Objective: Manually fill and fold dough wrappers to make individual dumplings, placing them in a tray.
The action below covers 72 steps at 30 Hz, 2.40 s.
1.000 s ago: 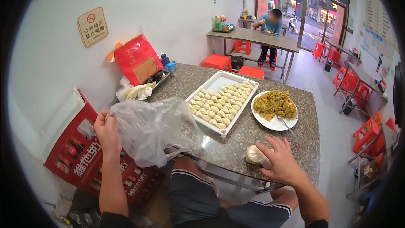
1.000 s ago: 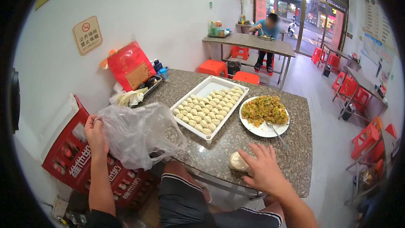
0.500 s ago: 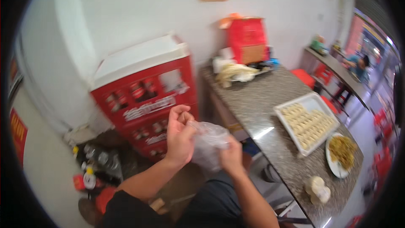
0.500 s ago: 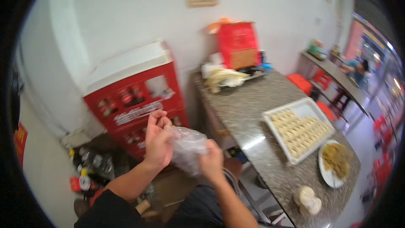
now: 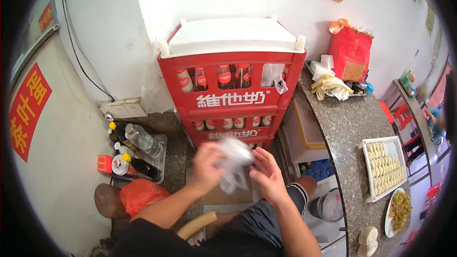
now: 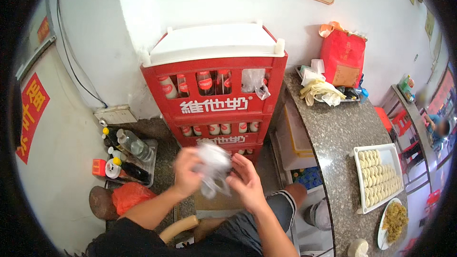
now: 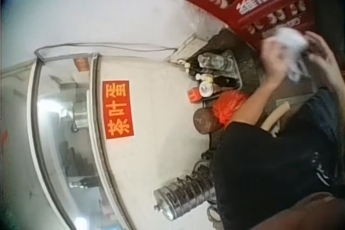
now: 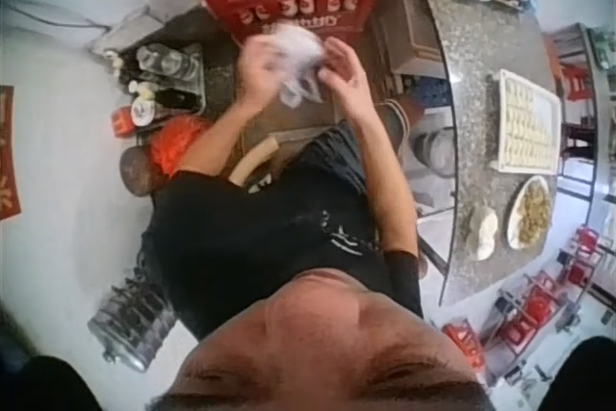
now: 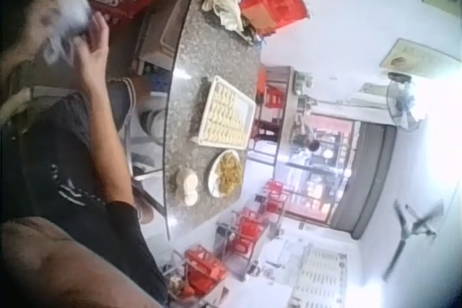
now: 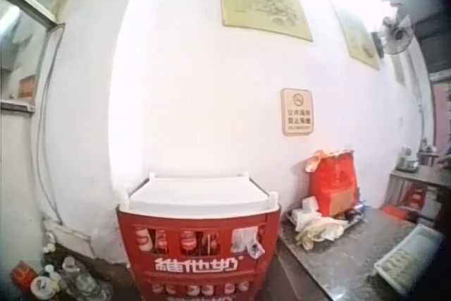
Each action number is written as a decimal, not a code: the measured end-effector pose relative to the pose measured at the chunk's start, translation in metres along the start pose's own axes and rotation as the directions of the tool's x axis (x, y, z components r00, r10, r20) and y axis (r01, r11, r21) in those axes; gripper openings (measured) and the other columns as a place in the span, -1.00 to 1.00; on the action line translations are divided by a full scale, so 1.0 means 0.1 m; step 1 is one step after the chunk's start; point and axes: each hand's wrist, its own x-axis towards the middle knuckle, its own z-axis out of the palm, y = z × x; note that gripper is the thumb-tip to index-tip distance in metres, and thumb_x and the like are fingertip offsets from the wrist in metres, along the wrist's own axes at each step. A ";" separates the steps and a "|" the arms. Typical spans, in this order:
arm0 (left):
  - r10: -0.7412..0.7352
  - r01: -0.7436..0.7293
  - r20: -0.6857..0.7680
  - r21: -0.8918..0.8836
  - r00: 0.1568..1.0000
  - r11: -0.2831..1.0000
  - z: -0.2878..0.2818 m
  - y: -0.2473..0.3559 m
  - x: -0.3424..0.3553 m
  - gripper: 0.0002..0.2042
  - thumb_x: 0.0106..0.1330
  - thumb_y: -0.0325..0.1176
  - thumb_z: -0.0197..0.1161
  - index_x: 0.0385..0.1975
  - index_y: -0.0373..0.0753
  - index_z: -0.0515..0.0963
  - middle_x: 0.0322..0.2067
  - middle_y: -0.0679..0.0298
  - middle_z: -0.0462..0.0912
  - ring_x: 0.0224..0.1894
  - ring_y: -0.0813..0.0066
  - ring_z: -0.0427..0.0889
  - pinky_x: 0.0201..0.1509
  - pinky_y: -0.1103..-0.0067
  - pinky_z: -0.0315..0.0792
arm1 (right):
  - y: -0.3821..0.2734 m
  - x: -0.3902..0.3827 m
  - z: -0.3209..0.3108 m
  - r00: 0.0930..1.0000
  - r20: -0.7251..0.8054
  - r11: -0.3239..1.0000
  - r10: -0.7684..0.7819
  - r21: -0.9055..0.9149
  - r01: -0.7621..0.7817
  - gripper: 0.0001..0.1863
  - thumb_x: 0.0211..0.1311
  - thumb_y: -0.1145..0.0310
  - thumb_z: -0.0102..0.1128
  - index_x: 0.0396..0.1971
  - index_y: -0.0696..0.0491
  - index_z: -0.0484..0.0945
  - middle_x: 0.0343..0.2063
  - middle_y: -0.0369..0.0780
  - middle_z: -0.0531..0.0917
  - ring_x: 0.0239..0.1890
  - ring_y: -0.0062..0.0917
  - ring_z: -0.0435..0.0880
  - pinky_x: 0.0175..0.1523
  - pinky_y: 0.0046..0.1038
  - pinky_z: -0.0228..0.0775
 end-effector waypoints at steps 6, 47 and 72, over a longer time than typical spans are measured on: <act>0.137 0.237 -0.759 0.361 0.637 0.902 -1.17 -0.90 1.02 -0.64 0.07 -0.69 0.24 -0.08 -0.39 0.60 -0.01 0.01 0.62 0.17 -0.03 0.59 0.34 0.22 0.43 | 0.08 -0.28 -0.36 0.995 -0.073 0.962 0.070 -0.260 -0.086 -0.26 0.32 0.53 0.43 0.49 0.04 0.37 0.41 -0.16 0.48 0.35 -0.35 0.56 0.36 -0.25 0.50; 0.804 -0.133 0.422 -0.848 0.418 0.513 2.31 3.23 0.27 -0.46 0.14 -0.53 0.47 0.18 -0.30 0.55 0.23 0.01 0.57 0.23 0.15 0.59 0.30 0.36 0.49 | -1.65 -4.04 -1.43 0.170 -0.390 0.316 -0.905 -0.883 -0.347 -0.81 0.18 0.57 0.44 -0.18 0.11 0.79 -0.30 -0.12 0.80 -0.30 -0.31 0.80 -0.18 -0.34 0.63; 0.939 0.179 0.316 -0.940 0.133 0.291 3.20 4.41 -0.45 -0.61 0.22 -0.38 0.48 0.04 -0.29 0.62 0.04 0.03 0.65 0.18 0.06 0.65 0.27 0.34 0.51 | -2.08 -4.36 -1.93 0.377 -0.793 0.798 -0.479 -0.572 -0.190 -0.81 0.36 0.42 0.41 -0.11 0.18 0.77 -0.31 -0.23 0.82 -0.25 -0.61 0.76 -0.05 -0.47 0.61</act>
